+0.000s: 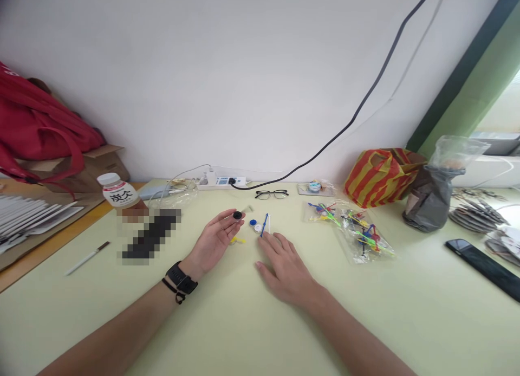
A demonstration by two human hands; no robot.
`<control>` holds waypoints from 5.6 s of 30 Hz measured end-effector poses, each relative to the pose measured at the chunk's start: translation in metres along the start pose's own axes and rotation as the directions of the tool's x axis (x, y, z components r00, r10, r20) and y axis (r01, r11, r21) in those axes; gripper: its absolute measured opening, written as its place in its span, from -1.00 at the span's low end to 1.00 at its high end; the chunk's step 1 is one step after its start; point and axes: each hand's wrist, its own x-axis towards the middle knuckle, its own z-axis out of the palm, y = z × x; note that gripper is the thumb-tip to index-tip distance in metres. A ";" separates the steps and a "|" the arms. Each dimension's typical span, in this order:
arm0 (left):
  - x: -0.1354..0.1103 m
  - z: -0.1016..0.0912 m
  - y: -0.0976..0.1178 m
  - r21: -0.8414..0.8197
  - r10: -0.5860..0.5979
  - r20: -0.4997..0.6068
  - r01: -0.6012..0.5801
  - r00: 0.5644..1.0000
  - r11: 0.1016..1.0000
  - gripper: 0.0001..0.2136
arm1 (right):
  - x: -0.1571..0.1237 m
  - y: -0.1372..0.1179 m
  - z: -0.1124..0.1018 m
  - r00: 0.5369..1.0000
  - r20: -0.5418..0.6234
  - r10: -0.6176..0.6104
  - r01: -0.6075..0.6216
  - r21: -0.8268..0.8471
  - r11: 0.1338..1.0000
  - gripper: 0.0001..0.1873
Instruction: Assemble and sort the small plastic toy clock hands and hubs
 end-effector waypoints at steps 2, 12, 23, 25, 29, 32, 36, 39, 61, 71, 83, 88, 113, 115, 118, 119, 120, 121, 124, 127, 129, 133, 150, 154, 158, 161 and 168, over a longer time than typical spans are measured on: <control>-0.001 0.000 0.000 0.007 0.000 0.012 0.000 1.000 1.000 -0.76 | 0.000 0.000 0.000 1.000 0.004 -0.005 0.005 0.000 1.000 -0.41; 0.000 0.000 -0.004 0.092 0.055 0.008 -0.056 0.998 0.994 -0.65 | 0.002 -0.003 -0.006 0.999 -0.019 -0.046 0.047 0.075 0.996 -0.65; -0.011 0.002 -0.013 0.571 0.133 0.257 -0.261 0.957 0.778 -0.73 | -0.004 0.007 -0.014 0.994 -0.080 -0.075 0.084 0.118 0.989 -0.76; -0.016 0.002 -0.012 0.655 0.059 0.404 -0.334 0.913 0.678 -0.77 | -0.004 0.009 -0.015 0.992 -0.102 -0.068 0.082 0.138 0.987 -0.77; -0.023 0.000 -0.008 0.724 -0.022 0.620 -0.561 0.784 0.402 -0.85 | -0.004 0.013 -0.013 0.990 -0.119 -0.080 0.095 0.125 0.988 -0.72; -0.022 -0.004 -0.004 0.729 -0.017 0.660 -0.635 0.751 0.257 -0.87 | -0.004 0.015 -0.011 0.990 -0.121 -0.067 0.083 0.134 0.987 -0.76; -0.015 -0.012 0.001 0.740 0.041 0.664 -0.664 0.747 0.108 -0.94 | -0.003 0.016 -0.010 0.991 -0.129 -0.042 0.063 0.156 0.986 -0.80; -0.008 -0.017 0.002 0.769 0.152 0.623 -0.636 0.768 0.060 -0.83 | -0.002 0.018 -0.009 0.992 -0.122 -0.026 0.045 0.152 0.987 -0.77; 0.000 -0.020 -0.003 0.845 0.361 0.504 -0.534 0.784 -0.022 -0.88 | -0.004 0.017 -0.010 0.957 -0.263 0.124 -0.063 0.229 0.971 -0.82; -0.038 0.013 -0.015 0.782 -0.004 0.586 -0.564 0.811 0.265 -0.74 | -0.008 0.025 0.000 0.949 -0.312 -0.052 0.023 -0.097 0.995 -0.70; -0.033 0.014 -0.034 0.681 -0.021 0.406 -0.287 0.914 0.673 -0.73 | -0.009 0.008 -0.003 0.955 -0.245 -0.169 0.179 0.020 0.984 -0.20; -0.028 0.015 -0.032 0.692 0.056 0.327 -0.279 0.944 0.665 -0.71 | -0.010 0.005 -0.006 0.981 -0.145 -0.127 0.140 0.081 0.987 -0.05; -0.013 -0.008 -0.010 0.838 0.386 0.490 -0.300 0.782 -0.455 -0.81 | -0.013 0.004 -0.010 0.999 -0.039 0.016 -0.009 0.161 0.987 -0.31; -0.013 -0.008 -0.011 0.838 0.397 0.498 -0.310 0.771 -0.448 -0.81 | -0.013 0.004 -0.011 0.999 -0.045 0.011 -0.003 0.168 0.986 -0.32; -0.012 -0.009 -0.011 0.837 0.407 0.511 -0.330 0.757 -0.436 -0.81 | -0.013 0.004 -0.011 0.999 -0.043 0.002 0.006 0.166 0.986 -0.35; -0.012 -0.010 -0.011 0.836 0.402 0.515 -0.339 0.757 -0.432 -0.81 | -0.013 0.004 -0.011 0.999 -0.044 -0.001 0.009 0.165 0.986 -0.36; -0.012 -0.010 -0.011 0.833 0.392 0.520 -0.350 0.759 -0.428 -0.81 | -0.013 0.004 -0.011 0.999 -0.047 -0.004 0.012 0.163 0.987 -0.37; -0.012 -0.011 -0.011 0.831 0.380 0.524 -0.360 0.763 -0.424 -0.80 | -0.013 0.004 -0.011 0.999 -0.050 -0.005 0.013 0.163 0.987 -0.38; -0.010 -0.013 -0.011 0.821 0.344 0.531 -0.369 0.774 -0.436 -0.78 | -0.013 0.003 -0.011 0.999 -0.044 -0.003 0.010 0.160 0.987 -0.40; -0.010 -0.013 -0.010 0.798 0.322 0.539 -0.350 0.778 -0.490 -0.77 | -0.013 0.003 -0.012 1.000 -0.031 -0.003 0.008 0.158 0.987 -0.43; -0.011 -0.011 -0.008 0.790 0.336 0.541 -0.328 0.771 -0.518 -0.78 | -0.013 0.004 -0.012 0.999 -0.033 -0.011 0.016 0.160 0.987 -0.45; -0.015 -0.005 0.000 0.797 0.401 0.545 -0.306 0.736 -0.521 -0.82 | -0.012 0.004 -0.012 0.998 -0.048 -0.028 0.036 0.170 0.985 -0.48; -0.029 0.006 -0.001 0.773 0.218 0.625 -0.633 0.750 -0.036 -0.82 | -0.005 0.001 -0.014 0.987 -0.052 0.153 -0.109 0.484 0.869 -0.81; -0.031 0.010 -0.001 0.761 0.277 0.599 -0.642 0.751 0.097 -0.82 | -0.001 -0.005 -0.016 0.975 -0.051 0.218 -0.138 0.633 0.762 -0.77; -0.030 0.012 -0.005 0.770 0.257 0.555 -0.605 0.791 0.200 -0.83 | 0.002 -0.002 -0.025 0.937 0.023 0.348 -0.236 0.777 0.583 -0.74; -0.029 0.012 -0.011 0.796 0.138 0.534 -0.551 0.834 0.251 -0.83 | 0.004 0.005 -0.031 0.878 0.094 0.469 -0.337 0.818 0.466 -0.78; -0.030 0.010 -0.018 0.828 -0.009 0.540 -0.530 0.842 0.181 -0.81 | 0.005 0.014 -0.028 0.823 0.230 0.519 -0.481 0.769 0.422 -0.86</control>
